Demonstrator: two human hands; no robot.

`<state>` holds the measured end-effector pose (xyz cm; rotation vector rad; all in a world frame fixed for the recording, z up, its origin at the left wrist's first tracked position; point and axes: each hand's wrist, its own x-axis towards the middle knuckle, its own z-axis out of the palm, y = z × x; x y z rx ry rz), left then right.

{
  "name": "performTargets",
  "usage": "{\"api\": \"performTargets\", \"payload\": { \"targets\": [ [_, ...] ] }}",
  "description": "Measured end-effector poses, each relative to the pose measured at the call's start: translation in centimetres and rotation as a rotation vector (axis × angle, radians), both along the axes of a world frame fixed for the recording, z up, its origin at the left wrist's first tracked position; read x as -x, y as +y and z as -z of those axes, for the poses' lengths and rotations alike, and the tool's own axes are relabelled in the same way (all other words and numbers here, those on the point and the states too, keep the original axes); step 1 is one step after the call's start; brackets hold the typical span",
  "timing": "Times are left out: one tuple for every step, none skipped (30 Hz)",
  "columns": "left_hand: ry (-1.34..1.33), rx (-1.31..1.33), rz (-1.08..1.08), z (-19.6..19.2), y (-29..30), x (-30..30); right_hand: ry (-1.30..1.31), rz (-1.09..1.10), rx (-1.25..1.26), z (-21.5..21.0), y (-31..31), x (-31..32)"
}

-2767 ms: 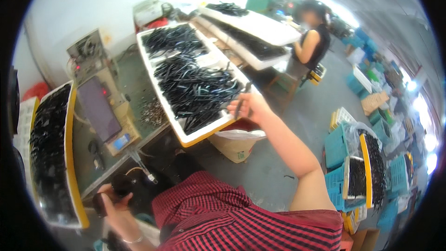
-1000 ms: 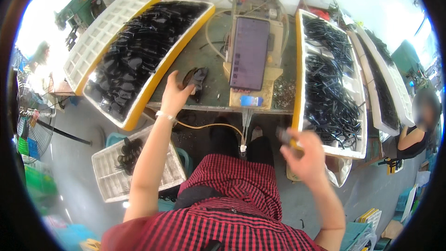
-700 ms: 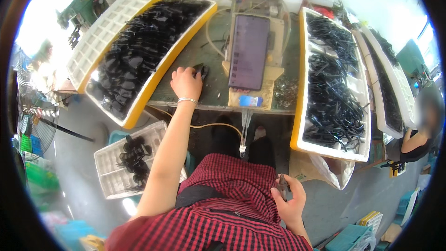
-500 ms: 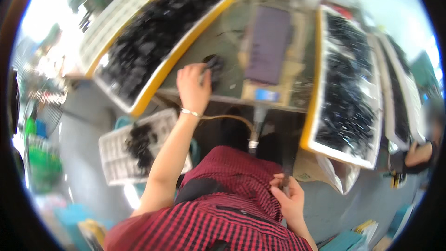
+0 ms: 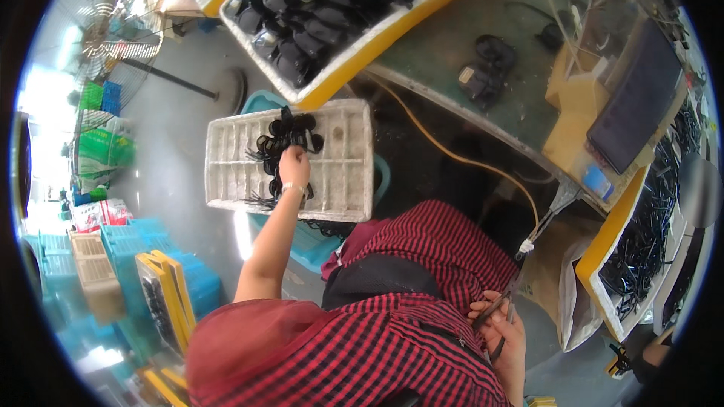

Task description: The person assembles sunglasses at a workstation. They pick up frames and arms, use pliers to attach parts, and place finished units into a tray. The process is repeated for multiple pairs.

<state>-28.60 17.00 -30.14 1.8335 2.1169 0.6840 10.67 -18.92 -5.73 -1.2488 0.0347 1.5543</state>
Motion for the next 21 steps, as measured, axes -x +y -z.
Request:
{"api": "performTargets", "payload": {
  "targets": [
    [0.075, 0.031, 0.005, 1.1, 2.5, -0.4, 0.012, 0.019, 0.017, 0.0, 0.3, -0.1],
    [0.164, 0.134, 0.049, 0.8, 4.8, -1.8, 0.019, 0.047, 0.033, 0.2, 0.4, 0.0],
    [0.216, 0.271, 0.063, 1.1, 6.8, -2.7, 0.028, 0.063, 0.046, 0.4, 0.7, -0.2],
    [0.27, 0.406, 0.091, 1.4, 8.5, -4.1, 0.007, 0.078, 0.065, 0.5, 0.9, -0.1],
    [0.223, 0.396, 0.082, 1.4, 9.3, -5.3, -0.015, 0.089, 0.085, 0.4, 1.0, 0.0],
    [0.184, 0.389, 0.072, 1.3, 10.1, -6.3, -0.034, 0.097, 0.109, 0.3, 1.2, 0.1],
    [0.175, 0.4, 0.056, 1.7, 11.0, -6.6, -0.082, 0.084, 0.111, 0.2, 1.5, 0.1],
    [0.191, 0.416, 0.043, 2.1, 12.6, -7.1, -0.101, 0.126, 0.145, -0.1, 2.0, 0.5],
    [0.231, 0.444, 0.032, 2.9, 13.8, -6.9, -0.123, 0.164, 0.178, -0.8, 2.6, 1.0],
    [0.287, 0.472, 0.025, 3.7, 14.6, -6.1, -0.144, 0.204, 0.206, -1.1, 3.0, 1.5],
    [0.344, 0.504, 0.021, 4.6, 14.6, -5.0, -0.176, 0.218, 0.232, -1.0, 3.2, 1.8],
    [0.404, 0.537, 0.011, 5.4, 13.3, -3.2, -0.142, 0.256, 0.297, -1.0, 3.7, 1.6],
    [0.468, 0.575, 0.012, 6.0, 12.2, -1.6, -0.107, 0.303, 0.362, -1.2, 4.1, 1.7],
    [0.529, 0.619, 0.023, 7.0, 11.1, 0.0, -0.069, 0.357, 0.432, -1.3, 4.2, 2.0],
    [0.573, 0.657, 0.017, 7.6, 9.1, 1.8, -0.046, 0.233, 0.388, -0.8, 3.0, 1.1],
    [0.607, 0.68, 0.01, 7.7, 7.4, 3.3, -0.017, 0.249, 0.406, -0.1, 2.2, 0.5],
    [0.623, 0.698, 0.009, 8.2, 5.8, 4.5, 0.013, 0.268, 0.424, 0.6, 1.3, 0.0],
    [0.654, 0.694, 0.029, 8.1, 6.5, 4.7, 0.056, 0.313, 0.436, 1.4, 0.9, 0.2],
    [0.662, 0.69, 0.041, 7.9, 6.1, 4.9, 0.124, 0.352, 0.451, 1.7, 1.4, -0.3],
    [0.662, 0.667, 0.059, 7.5, 6.6, 4.9, 0.068, 0.346, 0.411, 1.7, 1.6, -0.1],
    [0.669, 0.636, 0.089, 6.8, 7.5, 4.6, 0.016, 0.345, 0.373, 0.8, 3.2, 0.6]
  ]
}}
